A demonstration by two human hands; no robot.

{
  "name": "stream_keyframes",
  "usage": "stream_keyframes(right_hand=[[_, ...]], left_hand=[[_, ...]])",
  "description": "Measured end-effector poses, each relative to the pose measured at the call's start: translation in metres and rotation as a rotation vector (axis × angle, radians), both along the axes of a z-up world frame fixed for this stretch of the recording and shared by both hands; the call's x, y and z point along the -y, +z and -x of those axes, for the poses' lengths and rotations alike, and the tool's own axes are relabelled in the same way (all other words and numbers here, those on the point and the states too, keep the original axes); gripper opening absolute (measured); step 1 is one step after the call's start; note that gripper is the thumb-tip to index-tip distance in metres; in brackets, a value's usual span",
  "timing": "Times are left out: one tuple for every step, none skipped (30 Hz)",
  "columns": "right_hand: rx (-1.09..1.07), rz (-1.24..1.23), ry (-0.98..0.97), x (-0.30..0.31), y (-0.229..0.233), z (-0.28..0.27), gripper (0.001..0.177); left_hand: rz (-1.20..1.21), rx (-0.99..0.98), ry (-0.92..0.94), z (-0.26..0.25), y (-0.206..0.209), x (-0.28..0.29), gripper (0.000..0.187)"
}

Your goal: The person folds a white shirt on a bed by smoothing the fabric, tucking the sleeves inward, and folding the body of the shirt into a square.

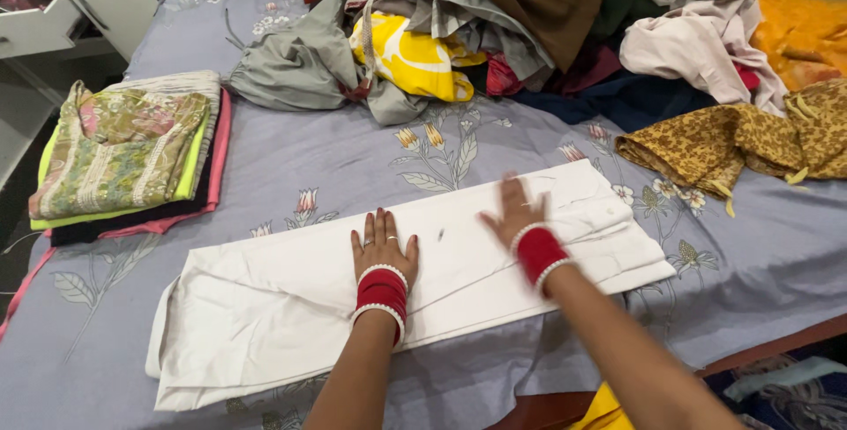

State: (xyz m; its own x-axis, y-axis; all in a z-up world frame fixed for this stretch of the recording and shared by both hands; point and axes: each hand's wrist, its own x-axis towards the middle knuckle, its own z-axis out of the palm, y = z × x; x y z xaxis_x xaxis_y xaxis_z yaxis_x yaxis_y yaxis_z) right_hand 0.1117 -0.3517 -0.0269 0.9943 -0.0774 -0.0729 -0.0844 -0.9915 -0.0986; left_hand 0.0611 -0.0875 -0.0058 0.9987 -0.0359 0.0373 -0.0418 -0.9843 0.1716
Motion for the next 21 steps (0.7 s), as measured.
stream_keyframes(right_hand=[[-0.038,0.037,0.093,-0.027,-0.002,0.009,0.092],[-0.074,0.075,0.187,-0.052,-0.003,0.018,0.090],[-0.052,0.078,0.312,-0.069,-0.002,0.029,0.085],[-0.033,0.080,0.436,-0.078,0.000,0.037,0.081],[-0.038,0.064,0.463,-0.075,0.005,0.041,0.080],[-0.044,0.048,0.490,-0.068,0.010,0.042,0.079],[-0.050,0.033,0.517,-0.059,0.013,0.042,0.078],[-0.066,0.043,0.419,-0.040,0.017,0.038,0.078],[-0.081,0.052,0.320,-0.015,0.021,0.033,0.078],[-0.109,0.062,0.197,0.012,0.026,0.027,0.078],[-0.136,0.072,0.075,0.039,0.028,0.024,0.078],[-0.116,0.114,0.029,0.069,0.031,0.027,0.076],[-0.096,0.157,-0.017,0.091,0.032,0.028,0.074],[-0.067,0.195,-0.018,0.102,0.027,0.028,0.073],[-0.037,0.233,-0.020,0.110,0.020,0.032,0.073],[-0.010,0.271,-0.021,0.114,0.015,0.034,0.072],[-0.020,0.269,-0.044,0.117,0.012,0.032,0.071],[-0.031,0.263,-0.066,0.115,0.009,0.030,0.071],[-0.041,0.257,-0.088,0.112,0.007,0.030,0.070],[-0.035,0.247,-0.128,0.106,0.006,0.027,0.070],[-0.030,0.236,-0.168,0.098,0.006,0.023,0.071]], left_hand=[[0.000,-0.003,-0.003,0.000,0.000,0.000,0.076],[0.000,-0.005,-0.005,0.000,0.000,-0.001,0.076],[-0.001,-0.007,-0.006,0.000,0.000,-0.001,0.076],[-0.003,-0.006,-0.006,0.001,-0.001,-0.001,0.076],[-0.005,-0.005,-0.005,0.001,-0.001,-0.001,0.076],[-0.007,-0.004,-0.004,0.001,-0.002,-0.001,0.076],[-0.011,0.001,-0.007,0.001,-0.002,-0.001,0.076],[-0.014,0.007,-0.010,0.001,-0.002,-0.001,0.076],[-0.017,0.013,-0.012,0.001,-0.002,-0.001,0.076],[-0.022,0.004,-0.011,0.001,-0.002,-0.001,0.076],[-0.027,-0.005,-0.009,0.001,-0.002,-0.001,0.076],[-0.030,-0.012,-0.009,0.001,-0.001,-0.001,0.076],[-0.028,-0.013,-0.009,0.001,0.000,-0.001,0.076],[-0.024,-0.014,-0.009,0.001,-0.001,-0.001,0.076],[-0.019,-0.015,-0.009,0.000,-0.001,-0.001,0.076],[-0.020,-0.015,-0.006,-0.001,-0.003,-0.001,0.076],[-0.021,-0.014,-0.004,-0.002,-0.004,0.000,0.076],[-0.025,-0.013,0.000,-0.002,-0.006,-0.002,0.076],[-0.022,-0.018,-0.007,-0.002,-0.008,-0.002,0.076],[-0.019,-0.021,-0.010,-0.003,-0.010,-0.002,0.077],[-0.017,-0.025,-0.012,-0.005,-0.012,-0.003,0.077]])
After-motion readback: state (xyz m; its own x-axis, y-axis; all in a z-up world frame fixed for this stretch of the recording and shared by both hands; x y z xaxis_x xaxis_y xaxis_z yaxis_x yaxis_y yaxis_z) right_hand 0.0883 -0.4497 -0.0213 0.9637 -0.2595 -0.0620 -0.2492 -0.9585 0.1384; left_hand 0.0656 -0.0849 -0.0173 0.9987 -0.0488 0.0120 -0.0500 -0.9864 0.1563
